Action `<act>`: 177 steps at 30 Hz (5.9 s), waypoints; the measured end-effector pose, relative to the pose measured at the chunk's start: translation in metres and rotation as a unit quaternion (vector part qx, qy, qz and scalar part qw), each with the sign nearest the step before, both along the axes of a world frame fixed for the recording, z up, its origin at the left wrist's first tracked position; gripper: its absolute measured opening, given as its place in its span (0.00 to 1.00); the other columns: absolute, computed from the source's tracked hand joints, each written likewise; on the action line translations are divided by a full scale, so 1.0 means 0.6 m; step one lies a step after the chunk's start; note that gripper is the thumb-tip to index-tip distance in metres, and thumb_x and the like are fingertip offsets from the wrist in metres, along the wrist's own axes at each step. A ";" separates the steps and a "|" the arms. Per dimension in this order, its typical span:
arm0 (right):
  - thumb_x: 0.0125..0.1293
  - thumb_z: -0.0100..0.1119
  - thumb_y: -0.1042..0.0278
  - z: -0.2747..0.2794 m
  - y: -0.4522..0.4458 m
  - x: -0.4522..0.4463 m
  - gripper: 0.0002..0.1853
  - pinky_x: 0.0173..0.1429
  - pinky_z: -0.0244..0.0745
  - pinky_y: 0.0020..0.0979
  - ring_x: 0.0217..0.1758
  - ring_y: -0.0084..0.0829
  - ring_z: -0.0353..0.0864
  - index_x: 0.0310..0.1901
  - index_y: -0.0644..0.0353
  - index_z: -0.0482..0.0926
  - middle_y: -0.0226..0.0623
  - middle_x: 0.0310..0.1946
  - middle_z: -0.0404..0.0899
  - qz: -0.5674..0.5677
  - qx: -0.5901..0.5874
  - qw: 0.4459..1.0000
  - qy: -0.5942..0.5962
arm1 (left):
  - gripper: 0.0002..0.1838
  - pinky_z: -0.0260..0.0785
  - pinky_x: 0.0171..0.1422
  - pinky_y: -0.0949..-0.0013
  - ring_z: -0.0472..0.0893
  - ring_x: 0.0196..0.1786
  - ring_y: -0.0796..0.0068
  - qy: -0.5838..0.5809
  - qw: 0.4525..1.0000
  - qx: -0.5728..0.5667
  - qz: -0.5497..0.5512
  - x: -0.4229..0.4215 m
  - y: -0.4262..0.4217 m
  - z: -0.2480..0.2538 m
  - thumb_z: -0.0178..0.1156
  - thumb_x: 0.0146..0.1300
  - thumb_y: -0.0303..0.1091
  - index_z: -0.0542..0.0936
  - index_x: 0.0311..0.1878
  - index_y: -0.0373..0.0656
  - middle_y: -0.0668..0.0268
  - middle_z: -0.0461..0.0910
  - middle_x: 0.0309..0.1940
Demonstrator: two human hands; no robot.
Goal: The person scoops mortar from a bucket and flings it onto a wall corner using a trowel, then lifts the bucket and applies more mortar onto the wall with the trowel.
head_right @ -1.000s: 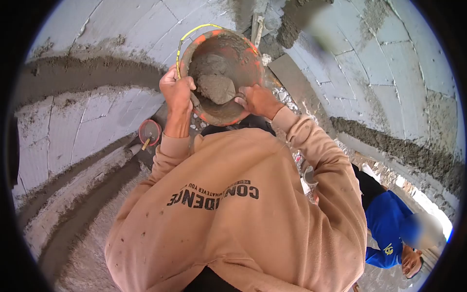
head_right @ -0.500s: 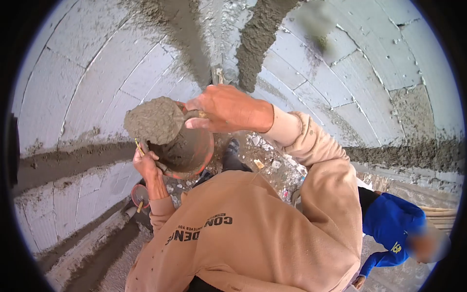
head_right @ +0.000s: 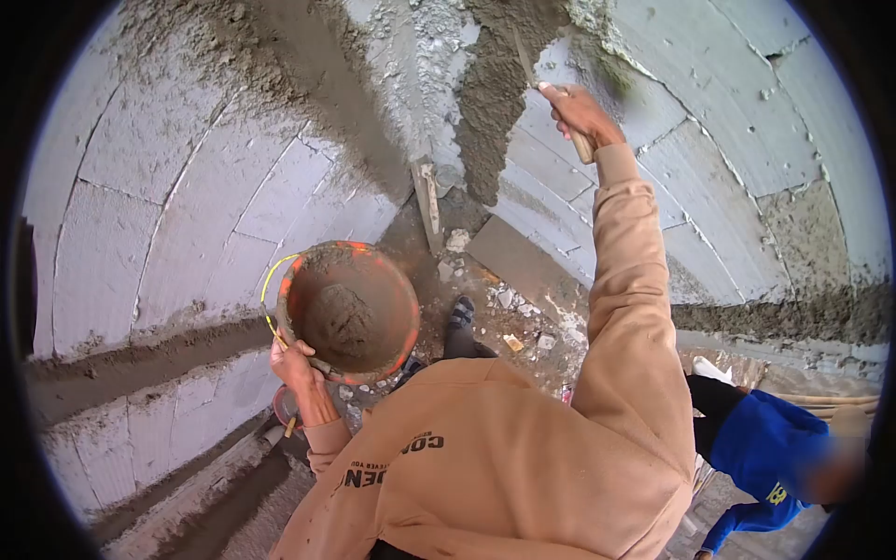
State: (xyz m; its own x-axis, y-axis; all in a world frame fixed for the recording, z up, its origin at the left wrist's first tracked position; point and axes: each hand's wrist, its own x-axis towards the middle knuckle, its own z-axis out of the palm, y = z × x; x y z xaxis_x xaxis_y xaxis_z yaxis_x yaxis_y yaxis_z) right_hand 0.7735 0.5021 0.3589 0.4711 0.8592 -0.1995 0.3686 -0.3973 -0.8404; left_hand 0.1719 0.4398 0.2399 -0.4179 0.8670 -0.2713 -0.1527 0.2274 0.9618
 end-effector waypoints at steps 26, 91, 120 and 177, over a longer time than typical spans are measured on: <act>0.66 0.62 0.77 0.024 -0.228 -0.810 0.47 0.46 0.79 0.47 0.44 0.51 0.82 0.84 0.47 0.49 0.43 0.45 0.78 0.387 0.235 0.869 -0.202 | 0.10 0.57 0.22 0.77 0.68 0.19 0.84 -0.051 0.994 0.033 -0.093 -0.169 -0.097 -0.071 0.55 0.72 0.21 0.82 0.51 0.29 0.70 0.73 0.19; 0.62 0.60 0.66 -0.283 -0.268 -0.556 0.15 0.44 0.81 0.41 0.40 0.44 0.87 0.48 0.64 0.80 0.47 0.41 0.83 0.462 0.073 0.850 -0.242 | 0.21 0.61 0.24 0.77 0.68 0.30 0.84 0.114 0.969 0.140 -0.171 0.070 -0.057 -0.012 0.49 0.42 0.04 0.84 0.38 0.28 0.68 0.79 0.42; 0.74 0.59 0.49 -0.196 -0.377 -0.742 0.23 0.48 0.80 0.55 0.43 0.64 0.84 0.52 0.64 0.80 0.58 0.37 0.86 0.402 -0.063 0.896 -0.177 | 0.14 0.63 0.27 0.75 0.69 0.35 0.82 0.045 0.950 0.213 -0.226 -0.098 -0.121 0.038 0.53 0.38 0.08 0.61 0.20 0.37 0.62 0.81 0.46; 0.71 0.49 0.63 -0.330 -0.304 -0.655 0.18 0.45 0.75 0.52 0.37 0.44 0.85 0.53 0.67 0.80 0.49 0.41 0.83 0.397 0.097 0.776 -0.480 | 0.13 0.62 0.22 0.78 0.72 0.27 0.85 0.022 0.977 0.152 -0.149 0.001 -0.093 0.018 0.49 0.55 0.07 0.82 0.33 0.30 0.63 0.82 0.45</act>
State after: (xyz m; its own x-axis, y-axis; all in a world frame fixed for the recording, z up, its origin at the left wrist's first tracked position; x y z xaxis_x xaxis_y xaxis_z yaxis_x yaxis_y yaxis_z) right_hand 0.3807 0.3195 0.1611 -0.3702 0.9250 0.0856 0.9262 0.3746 -0.0419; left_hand 0.1726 0.3838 0.2506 -0.1391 0.9898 0.0308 -0.0810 -0.0423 0.9958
